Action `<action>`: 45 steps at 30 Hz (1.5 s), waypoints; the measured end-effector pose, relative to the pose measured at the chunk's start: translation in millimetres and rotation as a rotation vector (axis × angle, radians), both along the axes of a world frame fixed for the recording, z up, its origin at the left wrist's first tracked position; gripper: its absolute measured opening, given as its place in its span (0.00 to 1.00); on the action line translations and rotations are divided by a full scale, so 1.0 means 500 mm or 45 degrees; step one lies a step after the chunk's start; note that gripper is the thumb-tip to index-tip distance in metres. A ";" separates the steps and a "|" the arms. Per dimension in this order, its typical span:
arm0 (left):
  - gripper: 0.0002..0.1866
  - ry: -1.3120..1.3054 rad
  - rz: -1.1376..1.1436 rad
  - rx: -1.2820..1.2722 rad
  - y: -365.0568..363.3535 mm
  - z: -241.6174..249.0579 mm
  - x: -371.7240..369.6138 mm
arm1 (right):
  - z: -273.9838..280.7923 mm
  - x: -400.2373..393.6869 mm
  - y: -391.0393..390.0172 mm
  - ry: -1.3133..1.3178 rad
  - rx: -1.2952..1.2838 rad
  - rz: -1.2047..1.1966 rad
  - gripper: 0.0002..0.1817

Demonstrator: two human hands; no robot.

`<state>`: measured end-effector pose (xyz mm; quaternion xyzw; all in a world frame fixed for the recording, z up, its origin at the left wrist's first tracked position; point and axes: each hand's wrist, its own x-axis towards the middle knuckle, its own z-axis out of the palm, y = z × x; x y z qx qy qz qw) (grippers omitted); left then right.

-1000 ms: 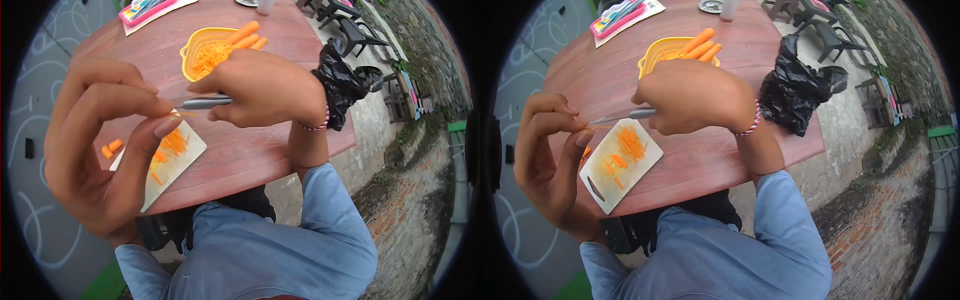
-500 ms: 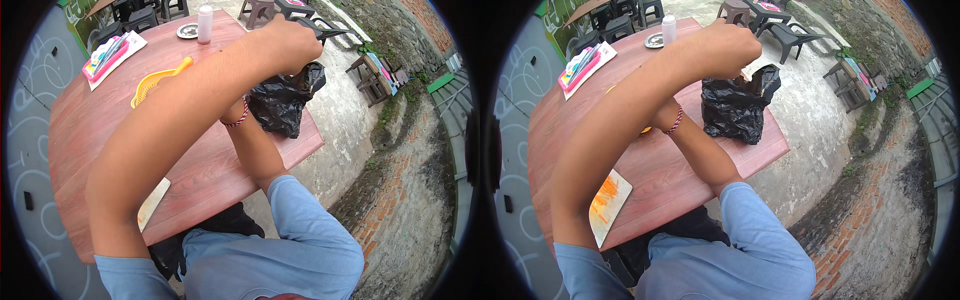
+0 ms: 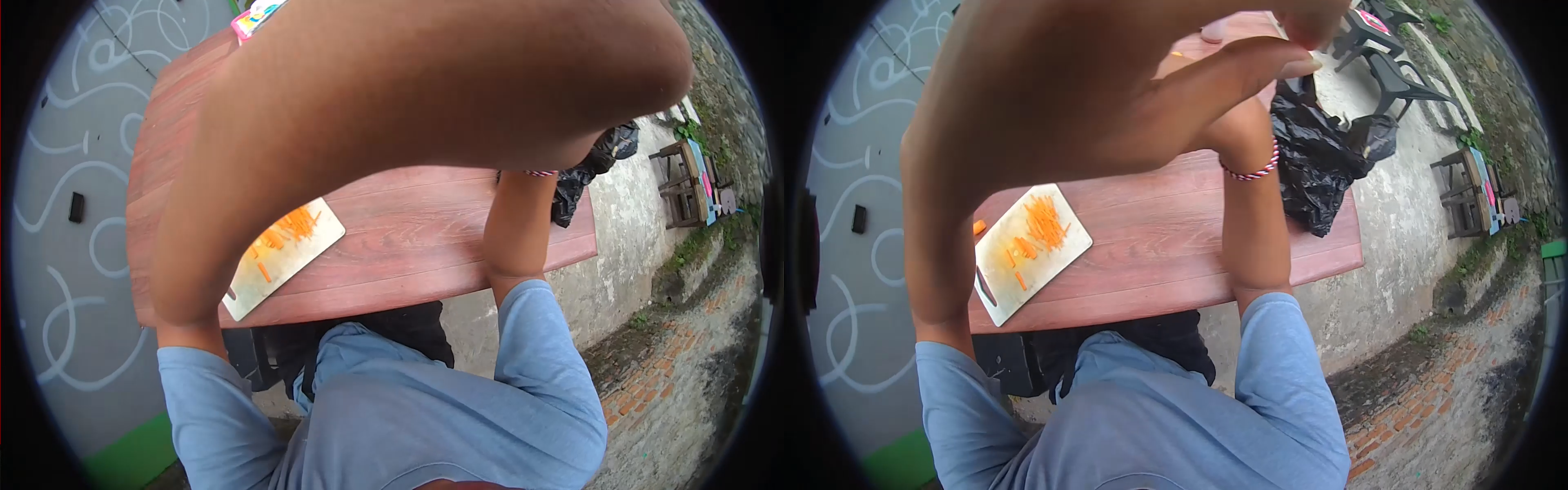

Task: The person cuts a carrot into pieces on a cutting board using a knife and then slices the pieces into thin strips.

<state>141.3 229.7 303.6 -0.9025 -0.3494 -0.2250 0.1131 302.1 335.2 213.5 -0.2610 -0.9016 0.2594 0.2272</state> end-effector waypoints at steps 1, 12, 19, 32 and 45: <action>0.05 -0.180 0.094 0.040 -0.039 -0.040 -0.039 | 0.017 -0.011 -0.014 -0.046 -0.064 0.074 0.25; 0.15 -0.703 1.200 -0.356 -0.403 -0.523 -0.273 | 0.037 -0.123 -0.082 -0.385 -0.066 0.163 0.31; 0.17 -0.644 1.280 -0.377 -0.404 -0.575 -0.275 | 0.015 -0.125 -0.069 -0.455 -0.097 0.232 0.37; 0.15 -0.698 1.278 -0.283 -0.449 -0.571 -0.286 | 0.027 -0.129 -0.092 -0.507 -0.106 0.223 0.37; 0.09 -0.635 1.371 -0.346 -0.465 -0.578 -0.287 | 0.011 -0.124 -0.091 -0.381 -0.043 0.273 0.37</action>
